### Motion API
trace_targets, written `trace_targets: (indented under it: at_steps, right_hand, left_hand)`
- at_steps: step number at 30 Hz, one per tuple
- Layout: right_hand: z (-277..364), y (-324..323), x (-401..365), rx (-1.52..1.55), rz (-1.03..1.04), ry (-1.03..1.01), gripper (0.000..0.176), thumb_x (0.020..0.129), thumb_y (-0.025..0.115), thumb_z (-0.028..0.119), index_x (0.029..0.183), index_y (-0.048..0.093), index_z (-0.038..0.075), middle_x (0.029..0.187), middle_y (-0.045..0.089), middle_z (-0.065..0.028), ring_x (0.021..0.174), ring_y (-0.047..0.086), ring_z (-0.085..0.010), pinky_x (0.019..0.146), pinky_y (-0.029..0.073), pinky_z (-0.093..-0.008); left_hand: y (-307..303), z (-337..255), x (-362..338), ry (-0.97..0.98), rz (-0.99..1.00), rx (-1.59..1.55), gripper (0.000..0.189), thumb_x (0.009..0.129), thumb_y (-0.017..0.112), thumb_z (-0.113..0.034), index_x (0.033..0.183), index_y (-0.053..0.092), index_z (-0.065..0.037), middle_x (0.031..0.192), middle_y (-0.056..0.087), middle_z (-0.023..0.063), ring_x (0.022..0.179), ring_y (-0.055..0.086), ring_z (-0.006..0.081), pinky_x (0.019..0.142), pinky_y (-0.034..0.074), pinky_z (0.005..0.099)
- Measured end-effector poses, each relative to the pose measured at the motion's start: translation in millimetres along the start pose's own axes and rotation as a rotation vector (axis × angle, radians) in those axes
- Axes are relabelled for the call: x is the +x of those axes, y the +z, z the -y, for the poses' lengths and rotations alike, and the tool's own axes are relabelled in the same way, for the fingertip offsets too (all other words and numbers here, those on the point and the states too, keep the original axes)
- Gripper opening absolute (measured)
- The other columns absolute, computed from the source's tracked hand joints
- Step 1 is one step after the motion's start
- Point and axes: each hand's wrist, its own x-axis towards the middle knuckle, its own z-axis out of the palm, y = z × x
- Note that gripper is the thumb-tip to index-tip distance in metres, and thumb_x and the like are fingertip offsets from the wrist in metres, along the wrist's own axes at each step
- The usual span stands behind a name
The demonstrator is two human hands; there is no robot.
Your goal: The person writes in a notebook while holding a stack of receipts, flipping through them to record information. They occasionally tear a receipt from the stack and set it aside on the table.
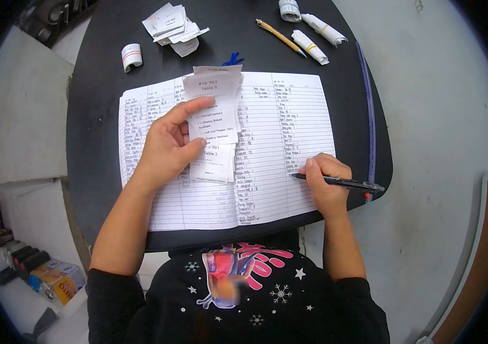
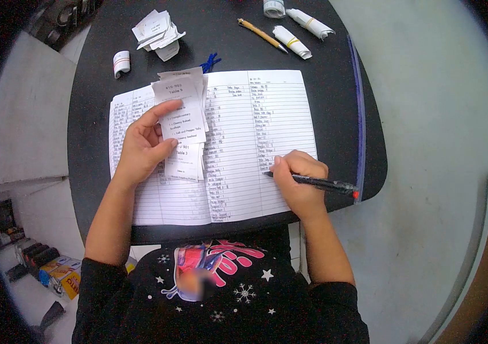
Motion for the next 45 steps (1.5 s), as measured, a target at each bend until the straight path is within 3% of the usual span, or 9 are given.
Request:
trace_targets:
  at_steps: [5, 8, 11, 17, 38, 41, 45]
  right_hand:
    - [-0.8, 0.1, 0.3, -0.027, -0.004, 0.010, 0.016, 0.078, 0.058, -0.001, 0.064, 0.062, -0.004, 0.057, 0.057, -0.0094, 0.051, 0.053, -0.0147, 0.049, 0.039, -0.0280]
    - [3.5, -2.1, 0.4, -0.030, 0.016, 0.068, 0.016, 0.079, 0.056, 0.000, 0.065, 0.063, -0.005, 0.058, 0.057, -0.0106, 0.052, 0.052, -0.0156, 0.051, 0.039, -0.0288]
    - [0.5, 0.0, 0.3, -0.026, -0.007, -0.007, 0.018, 0.080, 0.055, 0.001, 0.065, 0.062, -0.005, 0.056, 0.055, -0.0091, 0.052, 0.050, -0.0153, 0.051, 0.038, -0.0293]
    - [3.0, 1.8, -2.5, -0.030, -0.008, 0.091, 0.019, 0.081, 0.053, 0.001, 0.065, 0.062, -0.005, 0.055, 0.052, -0.0073, 0.052, 0.047, -0.0143, 0.051, 0.034, -0.0292]
    - [-0.3, 0.9, -3.7, -0.045, -0.006, 0.060, 0.022, 0.083, 0.052, 0.003, 0.064, 0.059, -0.005, 0.056, 0.052, -0.0065, 0.053, 0.046, -0.0131, 0.051, 0.034, -0.0288]
    - [-9.6, 1.6, -5.5, -0.033, -0.009, 0.010, 0.027, 0.087, 0.051, 0.007, 0.063, 0.056, -0.005, 0.060, 0.049, -0.0035, 0.048, 0.041, -0.0072, 0.043, 0.031, -0.0227]
    - [-10.0, 1.3, -5.5, -0.022, -0.001, 0.018, 0.028, 0.088, 0.051, 0.007, 0.063, 0.056, -0.005, 0.061, 0.050, -0.0034, 0.047, 0.040, -0.0066, 0.042, 0.030, -0.0223]
  left_hand:
    - [-3.2, 3.1, 0.4, -0.029, 0.021, -0.046, 0.059, 0.070, 0.054, 0.011, 0.127, 0.049, 0.000, 0.116, 0.057, 0.0133, 0.103, 0.059, 0.0171, 0.090, 0.048, 0.0291]
    - [-3.8, 6.9, 1.0, 0.024, 0.013, 0.002, 0.058, 0.071, 0.053, 0.012, 0.128, 0.048, -0.001, 0.121, 0.055, 0.0112, 0.104, 0.058, 0.0161, 0.090, 0.048, 0.0278]
    - [-5.3, 8.1, 1.7, 0.051, 0.040, -0.041, 0.058, 0.072, 0.052, 0.013, 0.128, 0.048, 0.000, 0.123, 0.055, 0.0130, 0.106, 0.058, 0.0178, 0.091, 0.048, 0.0285]
    - [-7.2, 5.0, 0.1, 0.047, 0.057, -0.034, 0.058, 0.071, 0.051, 0.014, 0.128, 0.048, 0.000, 0.122, 0.055, 0.0146, 0.107, 0.058, 0.0188, 0.091, 0.048, 0.0282]
    - [-8.9, 5.3, 0.5, 0.060, 0.039, 0.025, 0.052, 0.077, 0.046, 0.011, 0.126, 0.051, -0.003, 0.123, 0.054, 0.0160, 0.104, 0.060, 0.0190, 0.090, 0.050, 0.0286]
    - [-9.5, 7.3, 0.2, 0.064, 0.041, -0.015, 0.051, 0.078, 0.043, 0.012, 0.126, 0.051, -0.002, 0.122, 0.055, 0.0135, 0.101, 0.060, 0.0156, 0.087, 0.049, 0.0243]
    - [-9.6, 9.0, 0.3, 0.076, 0.042, -0.020, 0.051, 0.077, 0.044, 0.012, 0.126, 0.051, -0.003, 0.121, 0.055, 0.0135, 0.101, 0.060, 0.0156, 0.086, 0.049, 0.0242]
